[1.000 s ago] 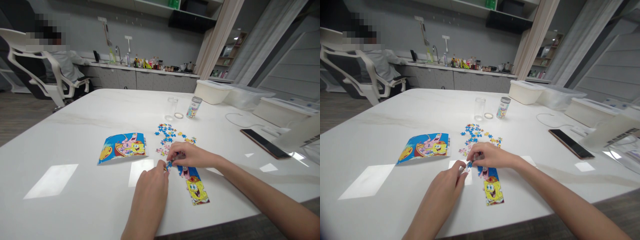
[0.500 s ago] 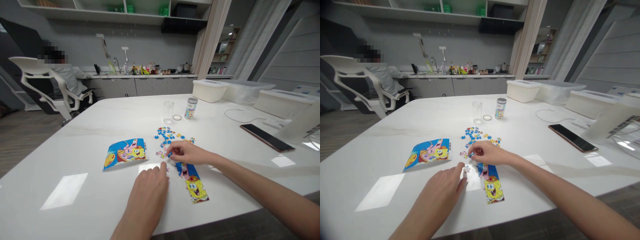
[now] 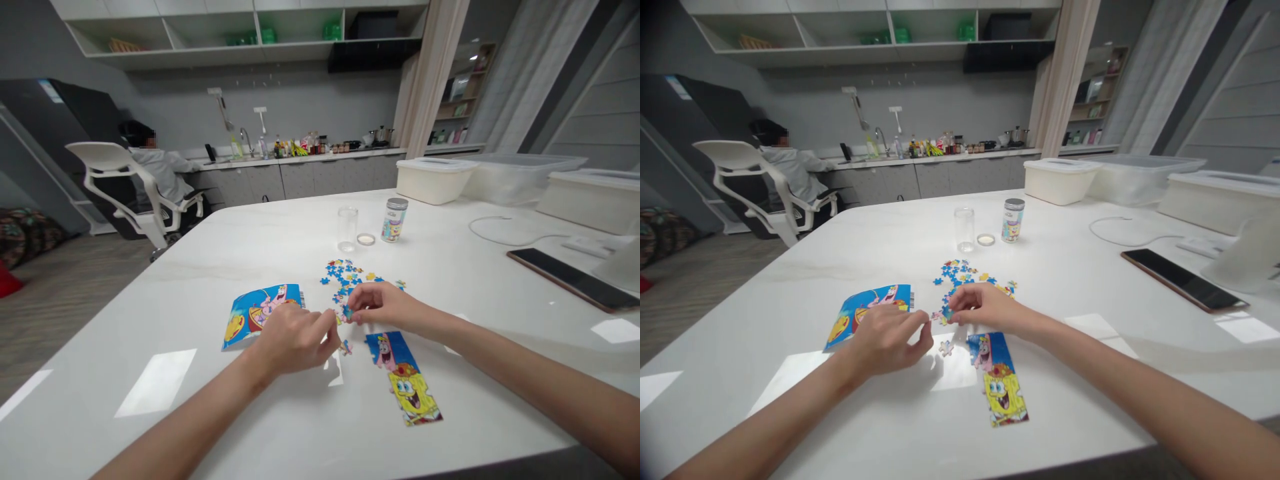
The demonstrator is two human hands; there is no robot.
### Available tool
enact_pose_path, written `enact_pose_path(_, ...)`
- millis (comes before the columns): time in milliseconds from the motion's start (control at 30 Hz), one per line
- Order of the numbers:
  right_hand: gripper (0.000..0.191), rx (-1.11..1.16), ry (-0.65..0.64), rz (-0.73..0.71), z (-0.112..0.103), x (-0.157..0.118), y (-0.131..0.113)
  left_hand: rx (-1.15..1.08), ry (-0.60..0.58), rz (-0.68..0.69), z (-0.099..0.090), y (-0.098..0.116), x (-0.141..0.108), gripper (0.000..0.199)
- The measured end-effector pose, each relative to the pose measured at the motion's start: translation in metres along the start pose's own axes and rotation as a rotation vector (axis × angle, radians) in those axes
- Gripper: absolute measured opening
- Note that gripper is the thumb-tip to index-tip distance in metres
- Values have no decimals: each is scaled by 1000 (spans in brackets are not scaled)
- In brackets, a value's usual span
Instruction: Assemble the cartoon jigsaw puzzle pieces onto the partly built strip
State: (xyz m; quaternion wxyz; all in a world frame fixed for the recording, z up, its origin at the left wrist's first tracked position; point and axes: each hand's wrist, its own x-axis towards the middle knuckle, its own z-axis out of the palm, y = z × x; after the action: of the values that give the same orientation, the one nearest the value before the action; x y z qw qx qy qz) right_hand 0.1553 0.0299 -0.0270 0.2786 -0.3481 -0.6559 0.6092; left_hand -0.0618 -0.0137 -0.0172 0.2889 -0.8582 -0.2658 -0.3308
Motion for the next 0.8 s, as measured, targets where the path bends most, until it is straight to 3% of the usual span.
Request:
enact_pose_path(167,30,67,1,71,4,-5,-8,62,-42,-167,3,4,0,26)
enact_pose_path(367,30,47,-5,98,4,-6,-10,14,-146,-137,7,6,-3,34)
enact_pose_path(800,29,127,-30,80,7,-12,-18,-24,-204,-90,7,7,-5,32)
